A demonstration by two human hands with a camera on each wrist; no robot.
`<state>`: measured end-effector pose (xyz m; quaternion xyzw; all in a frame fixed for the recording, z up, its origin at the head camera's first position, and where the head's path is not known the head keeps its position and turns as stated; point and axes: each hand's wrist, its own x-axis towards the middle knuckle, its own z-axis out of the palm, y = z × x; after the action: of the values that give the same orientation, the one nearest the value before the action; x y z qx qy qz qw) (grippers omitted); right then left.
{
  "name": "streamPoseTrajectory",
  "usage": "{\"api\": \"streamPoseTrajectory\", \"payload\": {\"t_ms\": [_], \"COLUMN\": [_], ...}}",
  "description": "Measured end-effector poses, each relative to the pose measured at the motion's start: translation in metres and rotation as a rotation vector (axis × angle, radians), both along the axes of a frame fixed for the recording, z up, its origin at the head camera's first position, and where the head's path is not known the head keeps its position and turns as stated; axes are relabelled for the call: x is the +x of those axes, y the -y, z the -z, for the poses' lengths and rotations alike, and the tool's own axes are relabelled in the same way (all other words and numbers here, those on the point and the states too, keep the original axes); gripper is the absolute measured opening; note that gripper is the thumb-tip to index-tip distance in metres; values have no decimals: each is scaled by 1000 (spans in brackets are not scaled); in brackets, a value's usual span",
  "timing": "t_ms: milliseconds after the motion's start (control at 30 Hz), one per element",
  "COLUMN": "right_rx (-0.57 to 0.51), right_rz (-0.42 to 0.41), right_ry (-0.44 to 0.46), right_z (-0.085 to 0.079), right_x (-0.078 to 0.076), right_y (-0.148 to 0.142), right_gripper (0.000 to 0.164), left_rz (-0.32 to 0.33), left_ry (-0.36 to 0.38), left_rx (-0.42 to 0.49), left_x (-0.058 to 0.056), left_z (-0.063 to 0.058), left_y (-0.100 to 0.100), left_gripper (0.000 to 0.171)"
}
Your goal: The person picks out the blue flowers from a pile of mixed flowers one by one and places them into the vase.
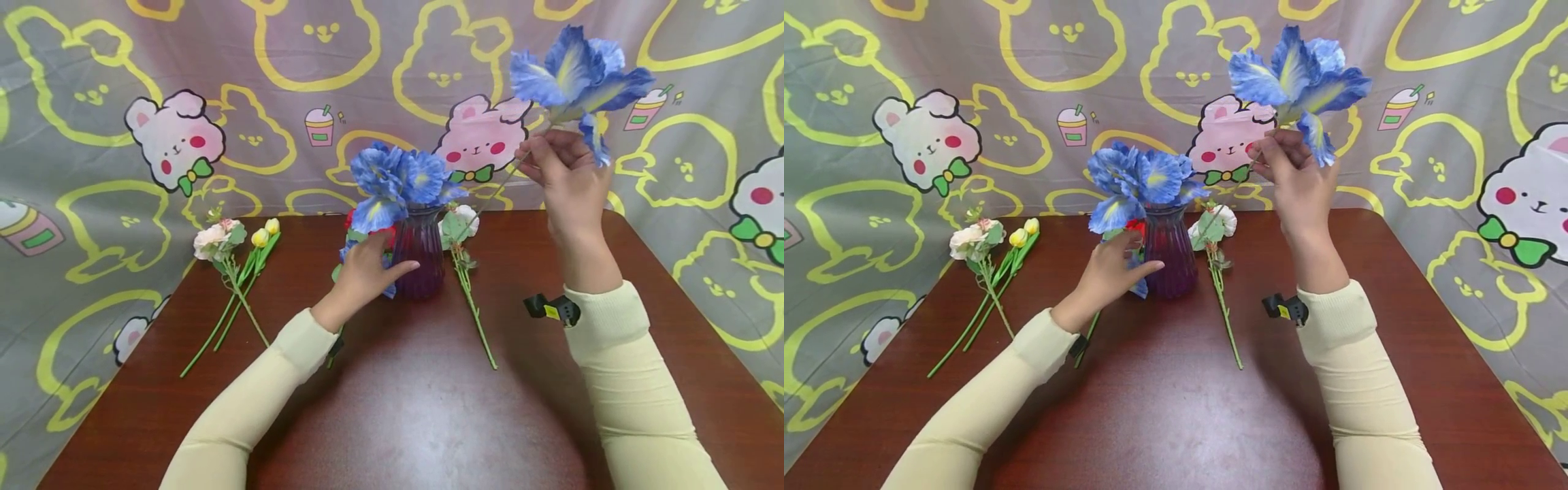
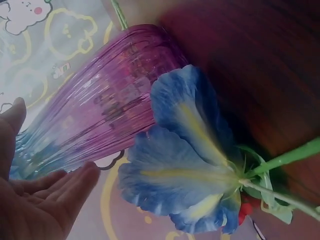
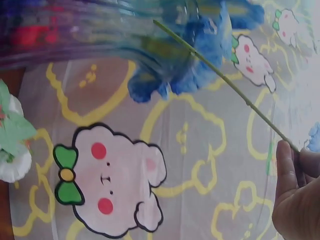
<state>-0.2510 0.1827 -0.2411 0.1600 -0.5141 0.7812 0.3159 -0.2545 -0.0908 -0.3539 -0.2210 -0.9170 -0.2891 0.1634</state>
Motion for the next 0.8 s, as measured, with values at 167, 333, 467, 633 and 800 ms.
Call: {"api": "streamPoseTrajectory", "payload": {"t_ms": [167, 333, 467, 633, 800], "right_rx": [-71, -136, -190, -221, -239], "right_rz": [44, 59, 53, 44, 56], "right_ry": [25, 73, 105, 98, 96], "right_z": [-10, -19, -21, -19, -19], "right_x": [-8, -15, -22, -31, -37], "right_y": [-11, -17, -18, -16, -12], "right_gripper": [16, 21, 23, 24, 22], "left_rz": [-9, -3, -11, -2, 1], "left_ry": [113, 174, 183, 162, 183], "left_rx": [10, 24, 45, 72, 78], "left_x": [-10, -15, -18, -22, -23], "left_z": [0, -1, 0, 2, 5], "left_y": [-5, -10, -14, -16, -15], "left_gripper": [85, 92, 95, 92, 91]}}
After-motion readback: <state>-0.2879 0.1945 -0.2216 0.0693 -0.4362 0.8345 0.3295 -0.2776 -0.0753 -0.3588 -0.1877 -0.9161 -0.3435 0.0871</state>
